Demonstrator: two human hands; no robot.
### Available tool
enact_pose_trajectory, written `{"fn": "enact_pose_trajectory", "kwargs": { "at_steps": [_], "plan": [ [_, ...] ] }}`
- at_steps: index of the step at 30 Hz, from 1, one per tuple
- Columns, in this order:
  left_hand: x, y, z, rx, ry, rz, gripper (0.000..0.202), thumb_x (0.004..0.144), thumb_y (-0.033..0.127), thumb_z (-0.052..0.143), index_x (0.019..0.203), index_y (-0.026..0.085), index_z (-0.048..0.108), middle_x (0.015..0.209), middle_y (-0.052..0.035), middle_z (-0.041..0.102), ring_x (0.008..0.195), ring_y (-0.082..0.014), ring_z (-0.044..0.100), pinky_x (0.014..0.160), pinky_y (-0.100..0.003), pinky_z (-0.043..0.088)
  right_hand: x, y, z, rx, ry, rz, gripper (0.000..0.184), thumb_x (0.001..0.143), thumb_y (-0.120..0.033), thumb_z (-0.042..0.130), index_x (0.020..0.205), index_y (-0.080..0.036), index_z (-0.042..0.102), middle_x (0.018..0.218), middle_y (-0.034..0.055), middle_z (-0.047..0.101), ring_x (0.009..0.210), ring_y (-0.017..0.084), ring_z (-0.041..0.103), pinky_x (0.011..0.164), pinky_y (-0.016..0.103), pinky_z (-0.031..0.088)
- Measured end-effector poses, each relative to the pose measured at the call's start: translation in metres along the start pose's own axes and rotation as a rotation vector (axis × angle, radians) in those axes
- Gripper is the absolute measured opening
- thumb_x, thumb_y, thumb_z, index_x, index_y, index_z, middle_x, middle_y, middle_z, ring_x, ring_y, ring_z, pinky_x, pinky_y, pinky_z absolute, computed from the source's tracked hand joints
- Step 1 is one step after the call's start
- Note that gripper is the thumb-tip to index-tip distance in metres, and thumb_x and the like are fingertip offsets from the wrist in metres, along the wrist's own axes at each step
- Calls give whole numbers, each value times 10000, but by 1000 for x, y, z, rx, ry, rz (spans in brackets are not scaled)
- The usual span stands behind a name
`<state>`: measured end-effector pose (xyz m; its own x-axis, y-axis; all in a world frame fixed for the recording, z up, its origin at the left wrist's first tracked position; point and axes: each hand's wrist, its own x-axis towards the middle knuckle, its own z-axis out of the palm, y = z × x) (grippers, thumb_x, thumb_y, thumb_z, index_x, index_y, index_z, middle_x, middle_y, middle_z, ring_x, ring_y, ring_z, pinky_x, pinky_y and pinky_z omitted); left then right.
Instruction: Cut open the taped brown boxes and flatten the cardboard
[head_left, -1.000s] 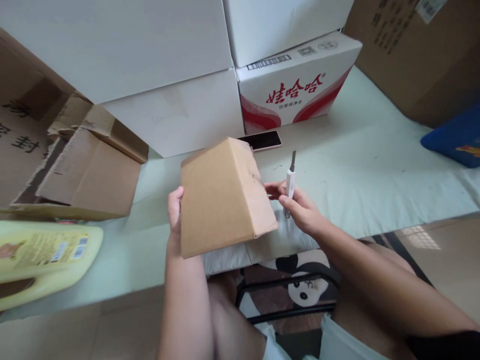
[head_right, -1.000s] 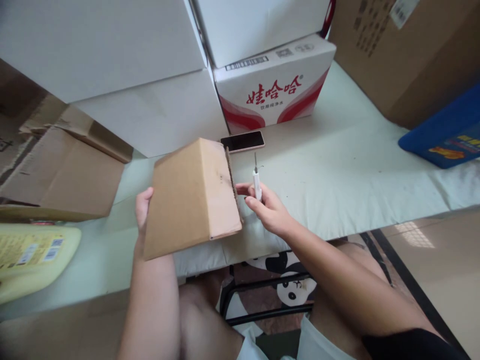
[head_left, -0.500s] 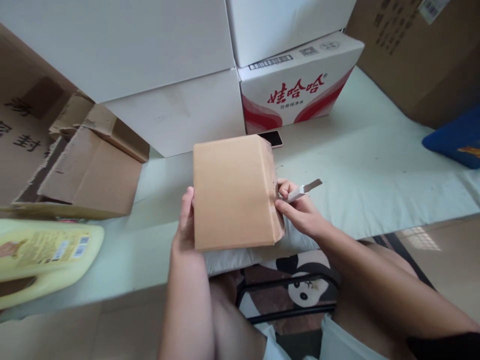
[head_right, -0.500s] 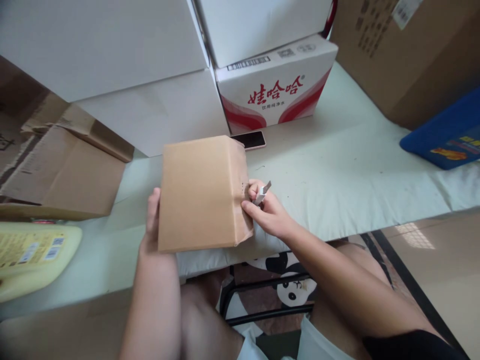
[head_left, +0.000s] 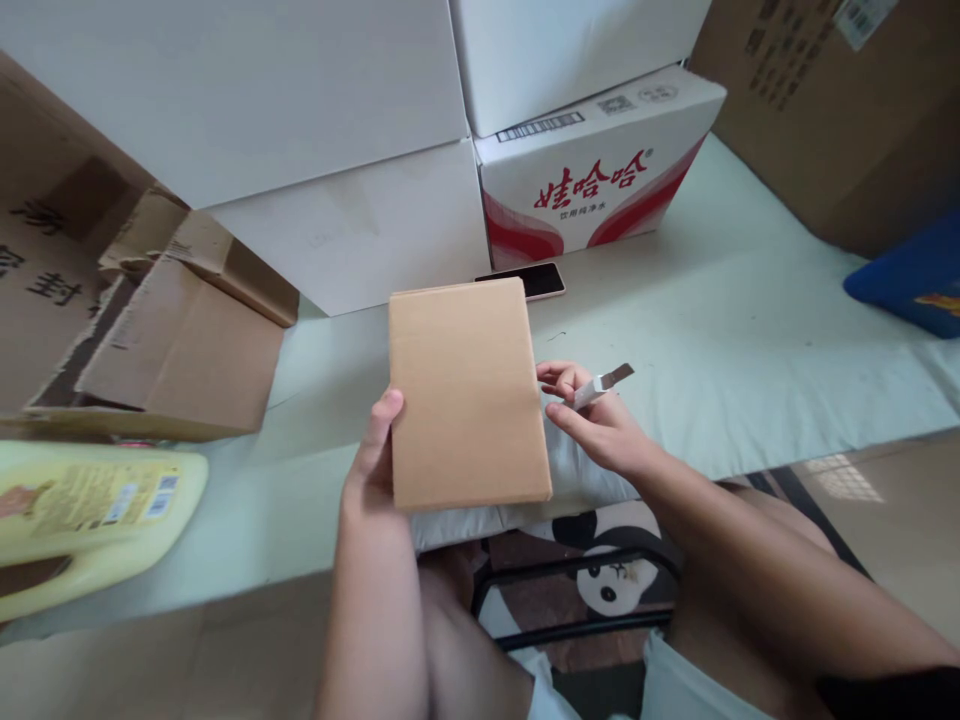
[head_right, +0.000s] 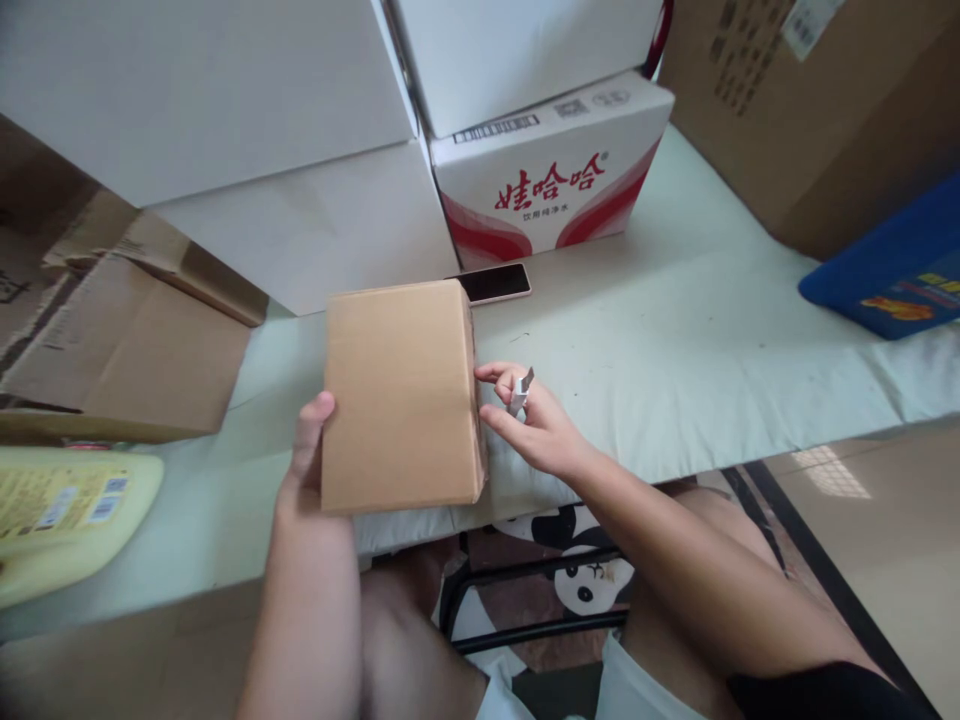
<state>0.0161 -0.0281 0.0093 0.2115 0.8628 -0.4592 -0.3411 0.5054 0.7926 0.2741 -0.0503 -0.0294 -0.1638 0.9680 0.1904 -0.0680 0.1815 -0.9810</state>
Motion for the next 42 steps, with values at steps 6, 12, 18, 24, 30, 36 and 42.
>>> {"fn": "enact_pose_trajectory", "kwargs": {
  "at_steps": [6, 12, 18, 24, 30, 36, 42],
  "plan": [
    [2, 2, 3, -6, 43, -42, 600, 680, 692, 708, 1018, 196, 700, 914, -142, 774, 1148, -431, 670, 931, -507, 564, 0, -1, 0, -21, 5, 1, 269, 942, -355, 603, 797, -254, 400, 1200, 76, 571, 1238, 260, 561, 1105, 543, 416],
    [2, 4, 7, -18, 126, -38, 600, 636, 669, 743, 1003, 196, 700, 897, -141, 775, 1095, -425, 694, 896, -493, 576, -1, 0, 0, -42, -2, -6, 255, 957, -350, 571, 801, -251, 395, 1224, 77, 560, 1239, 259, 548, 1095, 522, 396],
    [0, 4, 16, 20, 131, -63, 650, 690, 668, 706, 1120, 180, 691, 977, -158, 776, 1050, -404, 712, 849, -470, 583, -1, 8, -1, -48, -9, 20, 270, 950, -398, 574, 793, -250, 411, 1142, 74, 534, 1191, 270, 533, 1044, 506, 406],
    [-1, 2, 30, -19, 124, 59, 621, 741, 525, 740, 1269, 212, 646, 1105, -108, 772, 1063, -340, 726, 851, -398, 577, -3, 15, -3, -77, -8, 60, 287, 939, -469, 573, 804, -253, 441, 1131, 75, 537, 1165, 276, 513, 995, 482, 400],
    [2, 4, 27, -33, 164, 24, 625, 723, 508, 746, 1261, 207, 647, 1092, -102, 775, 1033, -326, 737, 818, -388, 580, -4, 19, -1, -55, -20, 61, 310, 941, -486, 578, 804, -252, 428, 1197, 84, 554, 1177, 282, 537, 1005, 495, 408],
    [2, 4, 27, -25, 177, 17, 642, 728, 538, 727, 1266, 202, 633, 1097, -116, 773, 1031, -336, 735, 814, -404, 580, -4, 16, 1, -7, -53, 36, 294, 971, -472, 554, 830, -256, 411, 1297, 86, 564, 1268, 282, 556, 1046, 506, 428],
    [1, 4, 25, -12, 175, -7, 632, 728, 559, 719, 1237, 193, 637, 1106, -128, 770, 1027, -346, 734, 806, -411, 583, -4, 14, 1, -19, -51, 39, 298, 968, -506, 553, 850, -256, 440, 1324, 89, 584, 1285, 280, 561, 1091, 531, 420]
  ]
}}
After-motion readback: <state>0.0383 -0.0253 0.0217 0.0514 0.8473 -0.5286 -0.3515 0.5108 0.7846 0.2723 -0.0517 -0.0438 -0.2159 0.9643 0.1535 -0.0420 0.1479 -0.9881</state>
